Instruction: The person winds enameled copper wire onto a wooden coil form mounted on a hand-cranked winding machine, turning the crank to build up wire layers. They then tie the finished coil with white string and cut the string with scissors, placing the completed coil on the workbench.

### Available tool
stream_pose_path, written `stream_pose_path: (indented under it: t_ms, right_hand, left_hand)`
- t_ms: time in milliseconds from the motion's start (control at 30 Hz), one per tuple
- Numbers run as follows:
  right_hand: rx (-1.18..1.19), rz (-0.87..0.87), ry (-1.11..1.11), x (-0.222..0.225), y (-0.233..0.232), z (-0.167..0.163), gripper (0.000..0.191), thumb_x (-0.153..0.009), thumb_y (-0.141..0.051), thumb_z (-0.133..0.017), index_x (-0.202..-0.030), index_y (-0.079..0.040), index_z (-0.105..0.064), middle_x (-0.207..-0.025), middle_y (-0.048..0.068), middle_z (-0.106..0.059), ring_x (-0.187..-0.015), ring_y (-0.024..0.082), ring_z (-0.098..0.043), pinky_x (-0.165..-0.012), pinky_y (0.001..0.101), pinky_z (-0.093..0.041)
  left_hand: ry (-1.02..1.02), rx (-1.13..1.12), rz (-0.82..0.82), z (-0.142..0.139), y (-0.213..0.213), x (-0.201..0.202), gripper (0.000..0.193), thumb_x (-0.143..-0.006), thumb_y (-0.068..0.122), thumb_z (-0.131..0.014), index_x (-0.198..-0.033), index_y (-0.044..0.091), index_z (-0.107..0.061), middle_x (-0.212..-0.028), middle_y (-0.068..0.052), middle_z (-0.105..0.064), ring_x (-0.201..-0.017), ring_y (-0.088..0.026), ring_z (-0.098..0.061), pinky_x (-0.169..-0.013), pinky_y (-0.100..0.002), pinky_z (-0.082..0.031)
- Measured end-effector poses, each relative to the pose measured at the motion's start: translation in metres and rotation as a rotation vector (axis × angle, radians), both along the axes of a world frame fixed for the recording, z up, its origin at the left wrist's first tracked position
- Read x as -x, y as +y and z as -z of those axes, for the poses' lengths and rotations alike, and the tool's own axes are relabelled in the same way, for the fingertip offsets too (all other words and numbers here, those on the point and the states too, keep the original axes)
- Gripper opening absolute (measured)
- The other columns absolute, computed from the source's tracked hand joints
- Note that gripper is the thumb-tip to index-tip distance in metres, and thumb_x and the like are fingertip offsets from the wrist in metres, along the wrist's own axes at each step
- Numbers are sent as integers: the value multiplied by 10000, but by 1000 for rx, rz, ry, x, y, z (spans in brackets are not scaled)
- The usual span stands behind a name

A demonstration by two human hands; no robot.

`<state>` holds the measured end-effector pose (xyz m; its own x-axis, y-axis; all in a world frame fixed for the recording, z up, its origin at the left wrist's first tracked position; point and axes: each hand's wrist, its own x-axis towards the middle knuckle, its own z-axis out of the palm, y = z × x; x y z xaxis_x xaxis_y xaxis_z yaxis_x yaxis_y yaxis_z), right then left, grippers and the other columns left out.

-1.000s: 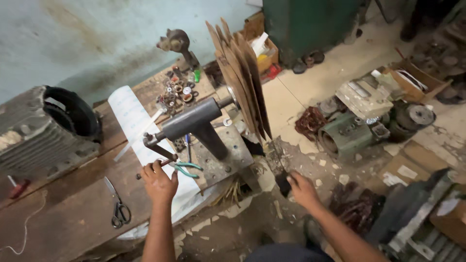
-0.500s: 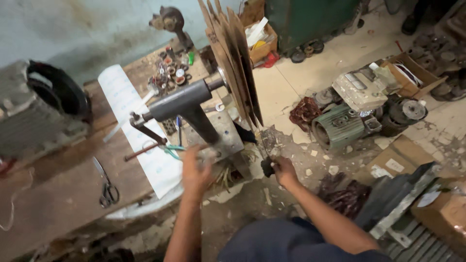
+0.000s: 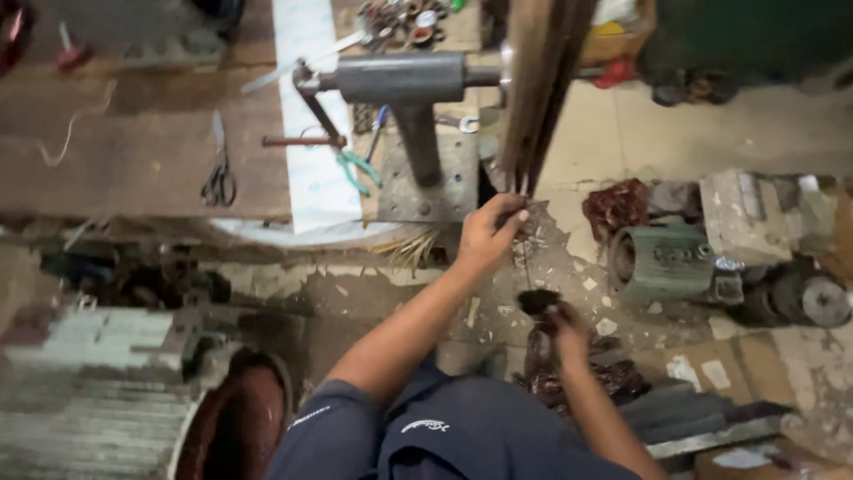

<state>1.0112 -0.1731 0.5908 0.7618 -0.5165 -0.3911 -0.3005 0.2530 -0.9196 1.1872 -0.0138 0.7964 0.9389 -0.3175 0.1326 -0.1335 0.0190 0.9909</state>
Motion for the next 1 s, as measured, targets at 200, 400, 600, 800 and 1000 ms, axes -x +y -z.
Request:
stream_pose_path:
  t_ms: [200,400,600,800,1000]
  right_hand:
    - [837,-507,-605,-13,46,-191,326,-930,6,-573,-1239,-66,-647,-1135,144,-697,-1035,313,-683,-931,414,-536]
    - [1581,-1153,-669,-193,185,-265,207,-869,-149,-652,-1070,-131,-696,-1026,112,-667,-1038,315,-649,-850,448,-525]
    - [1743,-1234,-235,-302,276,-210,186,-908,-255,-646,-1023,-119,-702,-1043,152,-697,-977,347,-660,-725,480,-516]
    - [1629,-859,-126,-373,334,-131,278,-791,-290,-702,-986,-92,-696,-984,149,-713,-905,375,-676,-698,534,-503]
    - [1427,-771,-181,-377,327,-134,279,-684,-203,-670,-946,-129,-732,-946,176,-712,-976,438,-631,-823,539,-416]
  left_hand:
    - [-175,-49,-4,12,7,-4,231,-964,167,-705,-1164,51,-698,-1061,-117,-769,-995,-213,-759,-864,-325,-587]
    - [-267,-10,4,35,-3,-13,252,-967,201,-728,-1183,75,-700,-1127,-122,-748,-1040,-276,-733,-918,-370,-562]
    - [-161,239,167,64,-6,-23,431,-921,138,-656,-1341,117,-558,-1273,-137,-589,-1072,-291,-661,-925,-378,-548]
    - [-357,163,246,64,3,-24,539,-878,-47,-569,-1385,134,-573,-1410,-176,-538,-1275,-341,-595,-1041,-406,-507]
    - [-374,61,275,26,31,-27,518,-877,15,-625,-1364,193,-604,-1380,-130,-576,-1094,-342,-667,-919,-406,-564]
